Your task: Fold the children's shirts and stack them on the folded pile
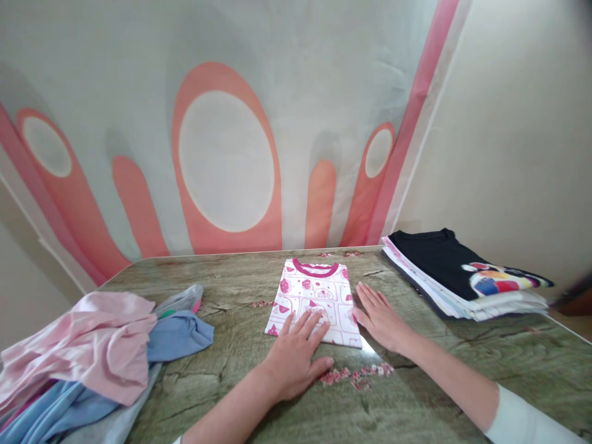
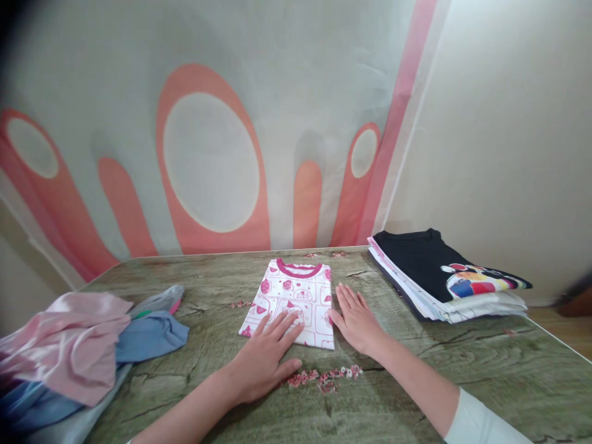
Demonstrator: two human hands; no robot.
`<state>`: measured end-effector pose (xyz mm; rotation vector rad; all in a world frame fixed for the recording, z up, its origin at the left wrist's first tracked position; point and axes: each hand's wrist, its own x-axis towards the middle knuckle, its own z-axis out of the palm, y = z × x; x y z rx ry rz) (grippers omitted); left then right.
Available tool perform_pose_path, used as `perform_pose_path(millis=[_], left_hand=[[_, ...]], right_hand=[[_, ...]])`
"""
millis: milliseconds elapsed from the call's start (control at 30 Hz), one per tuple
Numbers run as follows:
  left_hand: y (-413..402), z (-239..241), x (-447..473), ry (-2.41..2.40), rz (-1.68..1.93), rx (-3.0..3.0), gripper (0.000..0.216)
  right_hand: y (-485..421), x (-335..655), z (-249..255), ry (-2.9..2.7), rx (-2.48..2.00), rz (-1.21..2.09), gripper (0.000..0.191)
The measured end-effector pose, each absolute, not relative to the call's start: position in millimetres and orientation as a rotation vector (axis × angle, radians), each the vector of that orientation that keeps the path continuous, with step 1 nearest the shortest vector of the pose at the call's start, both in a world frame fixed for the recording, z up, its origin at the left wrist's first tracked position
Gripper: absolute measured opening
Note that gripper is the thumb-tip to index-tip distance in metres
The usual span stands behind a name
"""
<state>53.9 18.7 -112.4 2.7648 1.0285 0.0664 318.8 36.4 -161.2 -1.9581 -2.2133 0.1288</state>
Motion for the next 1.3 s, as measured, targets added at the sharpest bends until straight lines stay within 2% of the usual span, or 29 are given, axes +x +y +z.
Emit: perform_pose_path(millis=[100, 267, 367, 467, 800, 1000, 1300], left_hand=[[6, -109, 61, 1.039, 0.064, 2.686, 0.059], [-25, -100, 77, 0.977, 0.038, 2.456, 0.06], [-25, -97, 78, 1.018, 0.078, 2.376, 0.052], [-2, -104, 71, 1.085, 0.203, 2.471, 0.043], [100, -127, 54, 1.005, 0.115, 2.88, 0.06], [136, -134, 57, 1.087, 0.16, 2.843, 0.057], [168, -152, 44, 1.539, 0.601, 2.553, 0.046]], right_hand=[[26, 301, -154, -2.264, -1.794, 0.123, 0.068], [5, 277, -142, -2.422, -1.568, 0.393, 0.062], [6, 279, -139, -2.5, -1.474, 0.414, 0.06], [12, 284, -138, -2.555, -1.407, 0.37, 0.062], [14, 285, -141, -2.598, -1.388, 0.335, 0.064], [15, 286, -141, -2.607, -1.406, 0.34, 0.065], [13, 285, -135, -2.593, -1.394, 0.376, 0.063]])
